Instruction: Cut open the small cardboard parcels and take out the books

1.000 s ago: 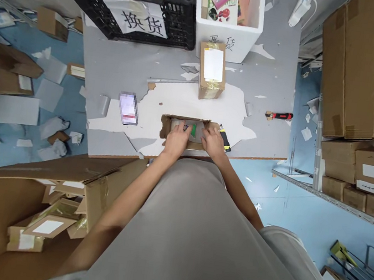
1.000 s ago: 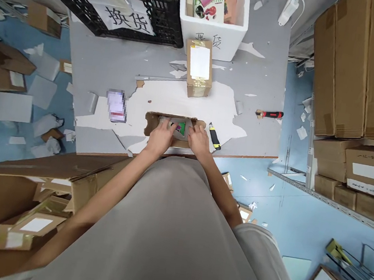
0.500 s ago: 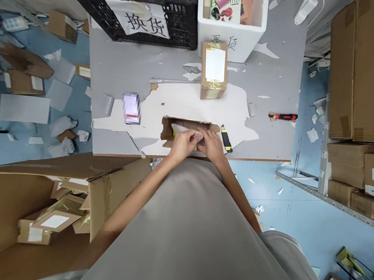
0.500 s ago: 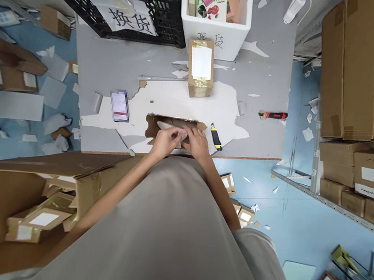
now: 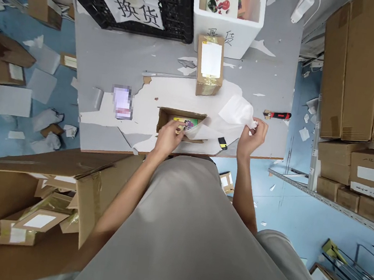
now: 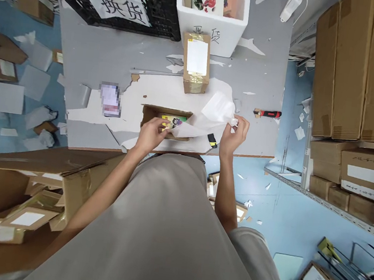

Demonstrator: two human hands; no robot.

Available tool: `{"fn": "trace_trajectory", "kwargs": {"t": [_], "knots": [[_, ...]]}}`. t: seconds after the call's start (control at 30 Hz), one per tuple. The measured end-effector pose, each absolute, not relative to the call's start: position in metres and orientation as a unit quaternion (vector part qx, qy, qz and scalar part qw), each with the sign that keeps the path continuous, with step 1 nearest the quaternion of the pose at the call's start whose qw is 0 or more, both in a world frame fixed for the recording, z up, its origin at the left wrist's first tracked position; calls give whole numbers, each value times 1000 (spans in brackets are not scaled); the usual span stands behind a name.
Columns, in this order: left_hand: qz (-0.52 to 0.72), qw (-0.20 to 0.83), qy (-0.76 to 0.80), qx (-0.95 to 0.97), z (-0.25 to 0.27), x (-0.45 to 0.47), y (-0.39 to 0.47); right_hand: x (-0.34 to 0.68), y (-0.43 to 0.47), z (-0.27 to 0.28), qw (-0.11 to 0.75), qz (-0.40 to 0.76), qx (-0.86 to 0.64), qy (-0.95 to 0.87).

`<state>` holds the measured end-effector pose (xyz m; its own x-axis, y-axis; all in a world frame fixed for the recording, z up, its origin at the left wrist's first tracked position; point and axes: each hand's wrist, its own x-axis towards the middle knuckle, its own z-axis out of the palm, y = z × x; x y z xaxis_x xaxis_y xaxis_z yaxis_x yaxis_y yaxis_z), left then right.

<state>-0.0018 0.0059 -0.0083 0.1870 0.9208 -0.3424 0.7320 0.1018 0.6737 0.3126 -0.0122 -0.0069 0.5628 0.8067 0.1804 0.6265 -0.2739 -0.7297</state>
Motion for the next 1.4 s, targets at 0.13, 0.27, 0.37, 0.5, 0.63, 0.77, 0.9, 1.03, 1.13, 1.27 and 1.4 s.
{"fn": "trace_trajectory", "kwargs": {"t": [0.13,0.27,0.37,0.5,0.63,0.77,0.9,1.03,1.13,1.27,1.4], "knots": [[41,333,644,688,-17,-22,14,331,-9,-32,291,85,-813,-497],[-54,314,601,733,-29,-22,25,340,-13,-49,185,128,-849,-478],[-142,311,575,743,-42,-8,40,339,-16,-42,161,109,-877,-440],[-222,323,548,739,-63,13,62,305,-24,-16,213,88,-811,-538],[-250,340,527,737,-79,27,77,245,-32,-5,165,243,-652,-699],[-280,346,507,738,-85,32,83,210,-36,-23,26,277,-616,-737],[-292,333,501,744,-82,35,85,209,-40,-38,13,256,-633,-731],[-299,330,505,739,-68,37,82,208,-43,-41,16,251,-636,-729],[-273,319,514,748,-48,33,76,204,-44,-39,21,253,-644,-722],[-212,288,527,771,-8,12,62,199,-43,-29,61,262,-660,-702],[-139,253,537,793,37,-9,50,190,-32,-3,134,259,-641,-710]]}}
